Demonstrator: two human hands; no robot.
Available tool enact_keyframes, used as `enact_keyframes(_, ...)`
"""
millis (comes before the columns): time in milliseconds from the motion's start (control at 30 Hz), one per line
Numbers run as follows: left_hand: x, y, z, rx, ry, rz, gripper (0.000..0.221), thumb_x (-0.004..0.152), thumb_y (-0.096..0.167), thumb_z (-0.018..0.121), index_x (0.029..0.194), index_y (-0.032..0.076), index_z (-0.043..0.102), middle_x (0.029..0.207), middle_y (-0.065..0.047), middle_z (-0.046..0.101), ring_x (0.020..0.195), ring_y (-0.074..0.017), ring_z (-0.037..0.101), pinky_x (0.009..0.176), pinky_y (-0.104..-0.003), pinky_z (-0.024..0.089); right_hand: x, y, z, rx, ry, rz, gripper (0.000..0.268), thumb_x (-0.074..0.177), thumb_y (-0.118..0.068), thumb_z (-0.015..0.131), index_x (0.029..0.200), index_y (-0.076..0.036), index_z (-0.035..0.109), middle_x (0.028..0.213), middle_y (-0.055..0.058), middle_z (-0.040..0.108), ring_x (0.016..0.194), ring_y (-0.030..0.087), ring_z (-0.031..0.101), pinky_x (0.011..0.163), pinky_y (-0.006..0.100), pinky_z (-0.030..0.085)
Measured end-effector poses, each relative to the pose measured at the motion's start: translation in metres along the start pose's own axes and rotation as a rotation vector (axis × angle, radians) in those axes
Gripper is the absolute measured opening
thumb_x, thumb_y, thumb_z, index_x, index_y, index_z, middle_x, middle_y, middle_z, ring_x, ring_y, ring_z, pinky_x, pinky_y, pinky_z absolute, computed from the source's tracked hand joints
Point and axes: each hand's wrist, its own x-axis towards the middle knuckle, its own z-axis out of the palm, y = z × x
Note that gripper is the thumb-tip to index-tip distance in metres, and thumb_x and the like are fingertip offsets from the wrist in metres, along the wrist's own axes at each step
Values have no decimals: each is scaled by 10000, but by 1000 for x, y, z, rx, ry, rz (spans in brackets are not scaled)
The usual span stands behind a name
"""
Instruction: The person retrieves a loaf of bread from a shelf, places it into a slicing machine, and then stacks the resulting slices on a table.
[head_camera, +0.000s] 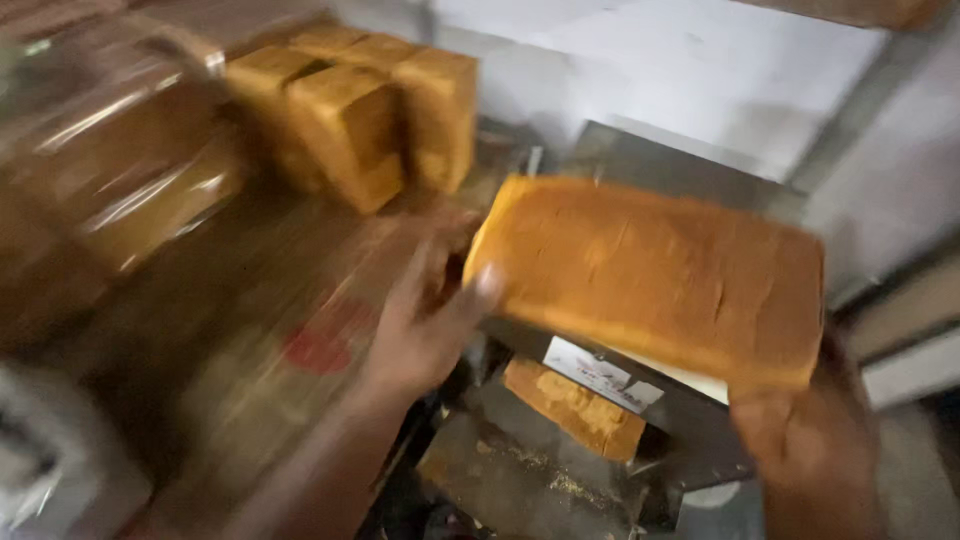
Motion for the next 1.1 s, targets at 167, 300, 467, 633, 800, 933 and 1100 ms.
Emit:
enact_keyframes(167, 162, -37, 48, 382, 56, 112, 427, 964, 355, 674, 1209, 12, 610, 1002, -106, 713, 882, -185, 673, 797, -334, 559, 85, 23, 14, -395, 146, 327, 541, 980, -259, 613, 1439, -10, 474, 1332, 219, 611, 1145, 348, 641, 930, 423, 568)
enact_keyframes(300, 267, -98, 81, 528, 18, 148, 445, 961, 388, 664, 1126, -23, 624, 989, -192, 720, 898, -323, 695, 801, -419, 558, 158, 56, 22, 870, 264, 1314, 459, 1023, -338, 571, 1426, -131, 503, 1347, 105, 656, 1164, 252, 668, 890, 466, 567)
enact_keyframes(467, 349, -180, 105, 888, -94, -46, 566, 925, 516, 661, 1159, 1, 659, 1094, -254, 724, 1061, -421, 691, 926, -464, 560, 169, 144, 89, 917, 249, 1377, 421, 1008, -283, 571, 1380, -91, 528, 1315, 121, 675, 1115, 274, 705, 867, 488, 628)
enact_keyframes(633, 365, -266, 107, 1127, -456, -293, 511, 966, 448, 644, 1230, 12, 679, 1232, -234, 688, 1152, -386, 662, 994, -474, 519, 129, 224, 194, 728, -34, 1292, 487, 936, -241, 718, 1334, 11, 595, 1211, 179, 689, 1060, 326, 688, 852, 493, 598)
enact_keyframes(800, 375, -294, 100, 1146, -646, -485, 599, 1007, 450, 656, 1379, -14, 584, 1404, -247, 589, 1259, -359, 603, 1066, -455, 491, 137, 242, 192, 714, -338, 1301, 438, 909, -288, 713, 1262, -32, 680, 1089, 147, 729, 955, 265, 689, 744, 395, 585)
enact_keyframes(933, 352, -261, 101, 1319, -750, -606, 432, 1033, 336, 597, 1393, 98, 625, 1469, -174, 570, 1303, -334, 579, 1094, -501, 466, 161, 220, 189, 251, -680, 1248, 450, 947, -267, 725, 1292, 3, 623, 1051, 218, 737, 912, 307, 736, 725, 401, 609)
enact_keyframes(1100, 337, -222, 105, 1306, -851, -705, 403, 1045, 321, 563, 1379, 118, 662, 1414, -135, 640, 1256, -273, 656, 1085, -470, 489, 153, 214, 195, 215, -1048, 940, 459, 881, -62, 696, 1334, -69, 623, 1490, 156, 433, 893, 249, 765, 765, 327, 630)
